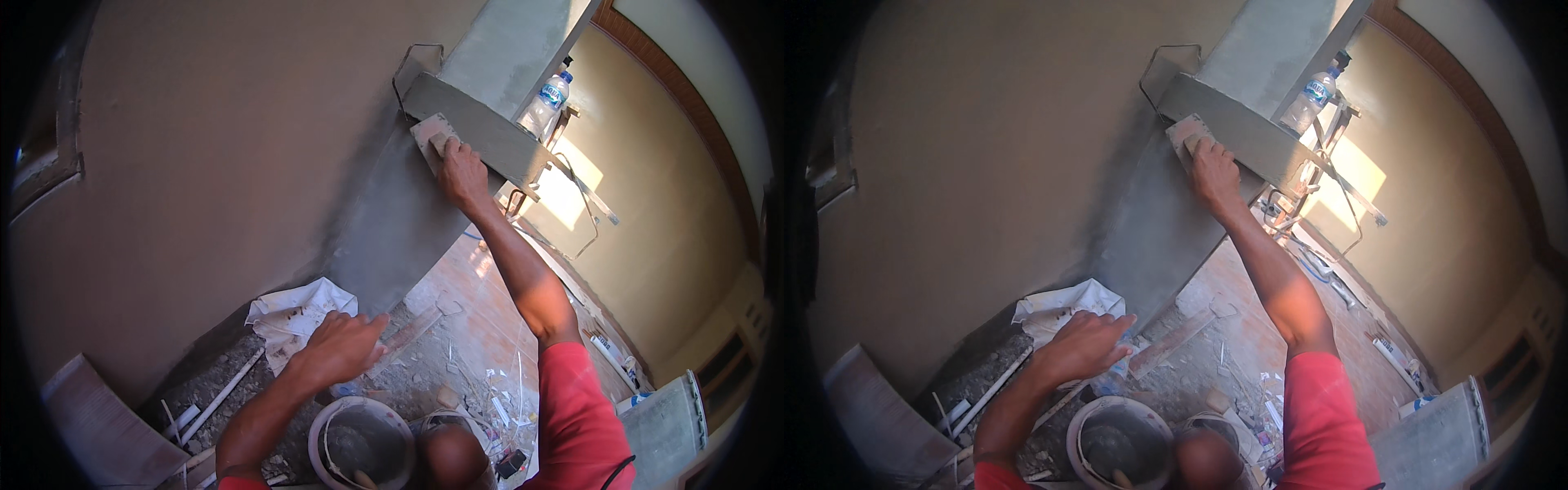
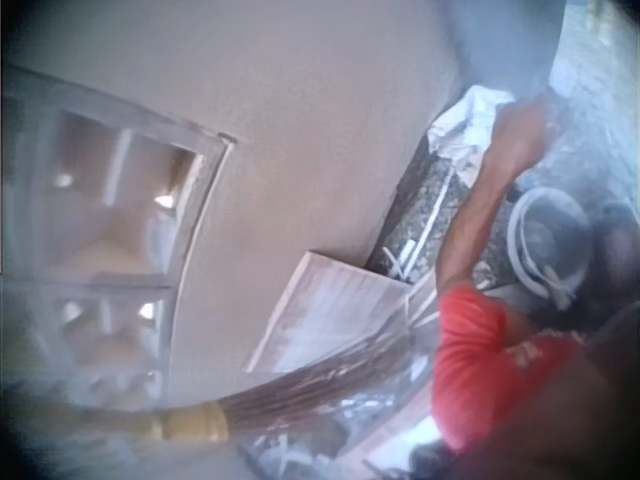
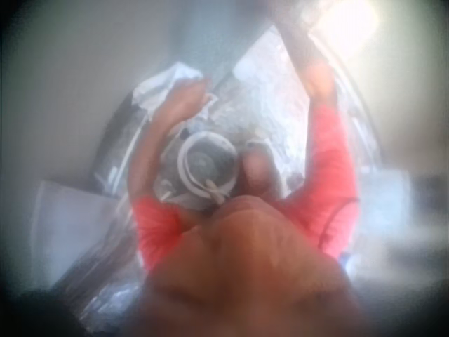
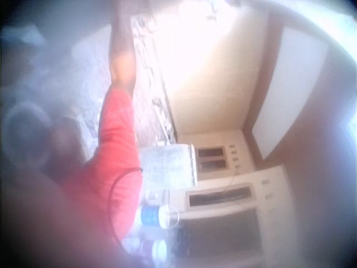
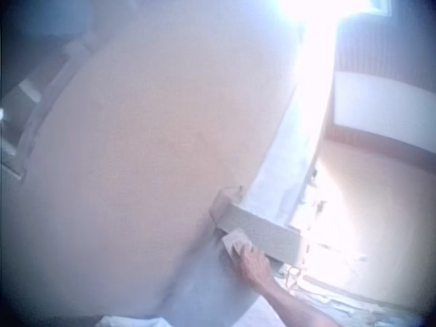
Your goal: The person applies plaster to a wall using a trowel and a hawk. They repeatedly scoop plaster from a bucket, spread it onto the wall, and smooth the surface.
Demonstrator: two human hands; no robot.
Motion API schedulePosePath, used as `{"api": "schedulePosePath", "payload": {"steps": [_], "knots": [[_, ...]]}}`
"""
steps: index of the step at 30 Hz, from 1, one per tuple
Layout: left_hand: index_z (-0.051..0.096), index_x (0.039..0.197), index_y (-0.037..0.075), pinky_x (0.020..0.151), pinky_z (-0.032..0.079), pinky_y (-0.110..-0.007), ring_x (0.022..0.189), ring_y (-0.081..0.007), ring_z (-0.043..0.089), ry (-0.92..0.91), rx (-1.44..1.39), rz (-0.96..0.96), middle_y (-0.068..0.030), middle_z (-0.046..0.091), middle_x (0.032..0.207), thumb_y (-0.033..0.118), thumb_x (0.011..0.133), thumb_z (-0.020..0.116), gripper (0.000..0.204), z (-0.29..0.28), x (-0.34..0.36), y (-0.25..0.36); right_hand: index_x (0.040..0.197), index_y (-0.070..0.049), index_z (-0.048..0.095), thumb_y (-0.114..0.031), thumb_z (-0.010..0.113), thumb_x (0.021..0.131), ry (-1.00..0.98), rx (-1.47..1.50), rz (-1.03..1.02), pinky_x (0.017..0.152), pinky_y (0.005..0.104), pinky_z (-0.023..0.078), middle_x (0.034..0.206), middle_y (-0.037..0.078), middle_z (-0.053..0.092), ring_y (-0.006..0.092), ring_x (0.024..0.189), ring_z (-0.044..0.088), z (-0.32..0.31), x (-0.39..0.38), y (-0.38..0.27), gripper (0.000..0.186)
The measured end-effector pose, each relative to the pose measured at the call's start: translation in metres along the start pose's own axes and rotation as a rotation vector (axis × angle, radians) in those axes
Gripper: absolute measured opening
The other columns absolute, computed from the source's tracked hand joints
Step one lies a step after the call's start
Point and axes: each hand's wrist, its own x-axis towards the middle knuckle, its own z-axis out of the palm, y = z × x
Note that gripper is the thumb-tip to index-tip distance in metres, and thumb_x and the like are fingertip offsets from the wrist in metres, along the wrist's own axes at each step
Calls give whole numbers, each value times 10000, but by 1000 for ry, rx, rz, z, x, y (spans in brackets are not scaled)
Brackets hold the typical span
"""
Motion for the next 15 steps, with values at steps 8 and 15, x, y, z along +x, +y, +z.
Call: {"api": "schedulePosePath", "payload": {"steps": [8,15], "knots": [[446,1327,13,922,408,-462,1031,-387,571,-22,12,-2,-240,619,1055,302,921,564,512,-6,-9,6,1148,29,484,-235,636,813,9,500,91,798,498,476,987,282,623,444,907,614,-36,-64,5,453],[442,1335,21,922,407,-465,1034,-393,567,4,6,-10,-239,620,1057,304,921,568,517,-4,0,6,1074,21,434,-197,626,800,284,116,314,761,514,487,955,285,595,465,860,607,-66,-30,50,399]]}}
